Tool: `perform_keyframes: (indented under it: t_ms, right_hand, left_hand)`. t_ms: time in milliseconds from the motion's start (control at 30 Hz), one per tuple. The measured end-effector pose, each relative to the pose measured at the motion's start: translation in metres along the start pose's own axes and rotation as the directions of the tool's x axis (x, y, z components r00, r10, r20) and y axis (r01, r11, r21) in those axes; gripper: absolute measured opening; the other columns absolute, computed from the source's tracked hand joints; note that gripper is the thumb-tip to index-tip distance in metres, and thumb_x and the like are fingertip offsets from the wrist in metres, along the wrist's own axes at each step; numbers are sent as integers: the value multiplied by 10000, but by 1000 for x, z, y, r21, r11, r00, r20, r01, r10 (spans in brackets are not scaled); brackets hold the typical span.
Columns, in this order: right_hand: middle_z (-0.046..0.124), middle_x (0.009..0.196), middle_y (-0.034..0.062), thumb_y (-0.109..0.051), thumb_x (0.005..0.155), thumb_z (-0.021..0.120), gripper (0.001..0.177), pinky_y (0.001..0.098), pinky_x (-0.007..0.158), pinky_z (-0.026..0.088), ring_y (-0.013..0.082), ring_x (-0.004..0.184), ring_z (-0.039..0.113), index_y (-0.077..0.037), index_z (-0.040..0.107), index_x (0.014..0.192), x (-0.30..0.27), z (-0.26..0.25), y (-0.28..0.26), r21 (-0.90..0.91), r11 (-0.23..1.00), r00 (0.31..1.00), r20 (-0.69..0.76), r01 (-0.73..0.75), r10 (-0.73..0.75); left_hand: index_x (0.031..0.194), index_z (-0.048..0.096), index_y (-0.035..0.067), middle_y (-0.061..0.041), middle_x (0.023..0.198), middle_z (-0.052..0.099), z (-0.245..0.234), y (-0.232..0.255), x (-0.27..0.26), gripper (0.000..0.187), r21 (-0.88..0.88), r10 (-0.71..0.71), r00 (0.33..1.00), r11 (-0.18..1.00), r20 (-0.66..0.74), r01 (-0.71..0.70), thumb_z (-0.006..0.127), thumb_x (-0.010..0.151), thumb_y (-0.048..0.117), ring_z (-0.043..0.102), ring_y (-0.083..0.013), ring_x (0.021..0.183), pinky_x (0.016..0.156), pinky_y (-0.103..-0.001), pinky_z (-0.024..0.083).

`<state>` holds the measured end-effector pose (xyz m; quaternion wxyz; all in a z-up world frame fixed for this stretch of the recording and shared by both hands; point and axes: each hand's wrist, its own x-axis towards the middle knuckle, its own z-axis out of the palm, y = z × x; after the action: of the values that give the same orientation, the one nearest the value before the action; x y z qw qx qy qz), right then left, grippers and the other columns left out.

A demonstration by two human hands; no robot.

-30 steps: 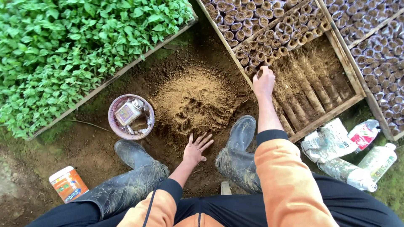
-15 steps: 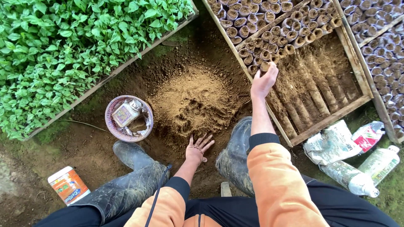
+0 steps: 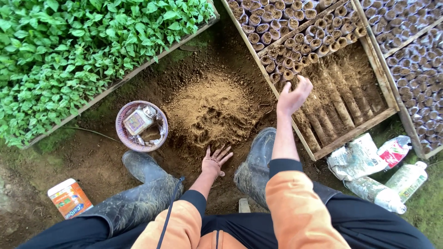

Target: The person sits on the ground and fills small plastic seedling pots with soil by hand. They scoop soil from a pile, pack it into the pots, and place the filled pots into a wooden tray. The person repeats this process multiple times.

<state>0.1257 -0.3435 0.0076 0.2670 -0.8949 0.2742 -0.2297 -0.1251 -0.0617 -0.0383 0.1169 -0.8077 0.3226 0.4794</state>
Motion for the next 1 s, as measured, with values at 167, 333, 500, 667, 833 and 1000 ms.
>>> perform_keyframes:
  t_ms: [167,333,500,667,833,1000]
  right_hand:
    - [540,1222,100,4,880,686,368,447,1032,466,293,1182,578,-137,579,1202,-45,7,-1,83,987,982,-141,141,-129]
    - [638,1198,125,-10,838,704,307,479,1030,435,348,1154,588,-108,677,1127,-111,-21,-65,234,871,896,5,431,-444]
    - [707,1123,155,69,865,627,351,465,932,530,359,1072,650,-63,702,1181,-125,-41,-108,468,791,852,138,393,-505]
    - [669,1258,128,48,967,513,406,417,1039,476,281,1165,620,-99,674,1308,-175,-73,-178,685,681,880,125,258,-459]
    - [623,1363,204,36,912,614,425,462,1050,463,371,1273,588,-46,668,1325,-234,-74,-166,527,469,537,28,709,-843]
    - [515,1548,98,155,601,681,964,647,1126,257,319,1446,427,-170,522,1496,-242,-80,-129,148,661,522,497,736,-693]
  left_hand:
    - [1613,-127,308,44,1695,-212,-14,4,-17,941,11,-26,999,1000,-43,26,433,961,691,-195,-249,1557,1202,-716,-71]
    - [1636,26,241,6,1711,-134,-54,3,-34,799,-94,-31,999,995,24,33,315,1006,638,-137,-281,1561,1153,-810,-23]
    - [1176,742,287,-106,1257,709,-127,-45,-89,522,-904,-292,931,420,-222,-84,292,1038,514,621,-329,1265,1040,-596,476]
    - [1459,493,61,-229,1476,511,-139,-86,-117,762,-830,-454,871,-402,-186,-387,213,1049,640,483,-391,1383,1139,-593,374]
    - [1634,171,72,-242,1666,212,-144,-84,-131,1069,-508,-484,875,-750,-15,-423,195,914,862,257,-433,1519,1252,-559,194]
    - [1596,272,47,-273,1630,259,-108,-95,-62,1109,-301,-470,869,-815,-155,-494,163,905,907,296,-433,1495,1224,-580,212]
